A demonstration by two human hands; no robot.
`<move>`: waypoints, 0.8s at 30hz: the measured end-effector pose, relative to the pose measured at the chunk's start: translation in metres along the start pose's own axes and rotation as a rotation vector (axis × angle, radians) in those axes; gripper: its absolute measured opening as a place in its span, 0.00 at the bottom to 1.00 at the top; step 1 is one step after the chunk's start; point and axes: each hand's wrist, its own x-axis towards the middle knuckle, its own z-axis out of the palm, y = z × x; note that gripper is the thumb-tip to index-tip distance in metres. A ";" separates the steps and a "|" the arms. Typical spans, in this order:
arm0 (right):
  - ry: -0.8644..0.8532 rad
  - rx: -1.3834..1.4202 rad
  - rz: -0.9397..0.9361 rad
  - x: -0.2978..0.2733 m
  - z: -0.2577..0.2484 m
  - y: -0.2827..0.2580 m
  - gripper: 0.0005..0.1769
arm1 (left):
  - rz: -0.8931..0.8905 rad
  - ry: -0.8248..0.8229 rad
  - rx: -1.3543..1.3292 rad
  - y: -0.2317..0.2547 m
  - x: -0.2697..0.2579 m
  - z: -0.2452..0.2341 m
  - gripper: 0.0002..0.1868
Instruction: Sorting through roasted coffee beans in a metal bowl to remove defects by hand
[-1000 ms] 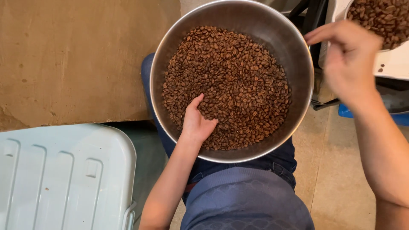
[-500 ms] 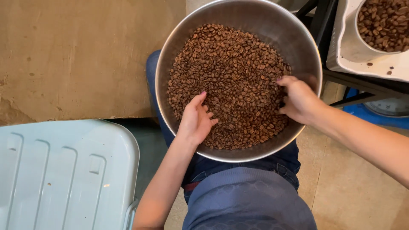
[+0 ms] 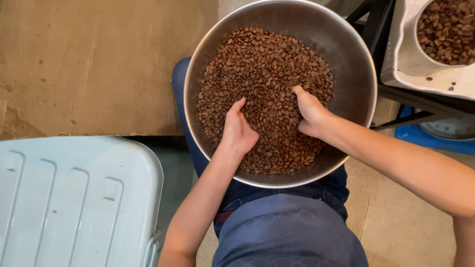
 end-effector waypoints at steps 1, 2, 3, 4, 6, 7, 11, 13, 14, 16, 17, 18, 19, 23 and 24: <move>0.012 -0.038 0.006 -0.002 0.003 -0.001 0.28 | -0.010 0.002 -0.001 0.001 -0.002 0.001 0.39; 0.009 -0.042 0.006 0.000 0.004 0.001 0.28 | -0.006 0.003 -0.004 0.001 -0.004 0.002 0.39; 0.000 -0.064 -0.041 0.002 0.004 0.003 0.27 | -0.012 0.010 -0.052 0.000 -0.007 0.004 0.34; -0.008 -0.085 -0.090 0.005 0.005 0.004 0.26 | -0.019 0.016 -0.100 0.001 -0.009 0.006 0.31; -0.037 -0.160 -0.140 0.000 0.012 0.004 0.25 | -0.036 0.015 -0.196 0.010 -0.036 0.031 0.34; -0.063 -0.231 -0.190 -0.002 0.015 0.005 0.28 | -0.059 0.015 -0.290 0.015 -0.050 0.042 0.42; -0.097 -0.648 -0.456 -0.034 0.034 -0.011 0.40 | -0.073 0.041 -0.359 0.013 -0.027 0.023 0.39; -0.312 -1.341 -0.455 -0.043 0.027 -0.035 0.33 | -0.099 0.079 -0.429 0.008 -0.009 0.005 0.32; -0.318 -1.344 -0.455 -0.047 0.030 -0.042 0.33 | -0.095 0.081 -0.433 0.007 -0.008 0.003 0.32; -0.321 -1.507 -0.602 -0.056 0.036 -0.057 0.20 | -0.112 0.068 -0.489 0.005 -0.006 -0.001 0.27; -0.325 -1.507 -0.602 -0.043 0.037 -0.062 0.20 | -0.109 0.070 -0.491 0.001 -0.002 -0.009 0.27; -0.237 -1.522 -0.932 -0.030 0.037 -0.068 0.15 | -0.068 -0.060 -0.438 -0.003 0.001 -0.016 0.29; -0.142 -1.511 -1.262 -0.018 0.038 -0.074 0.10 | -0.025 -0.189 -0.383 -0.008 0.005 -0.024 0.31; -0.117 -1.384 -1.540 0.046 0.052 -0.094 0.11 | -0.050 -0.191 -0.422 -0.006 -0.001 -0.019 0.34; -0.177 -1.357 -1.526 0.058 0.056 -0.096 0.11 | -0.054 -0.168 -0.422 -0.006 0.000 -0.020 0.34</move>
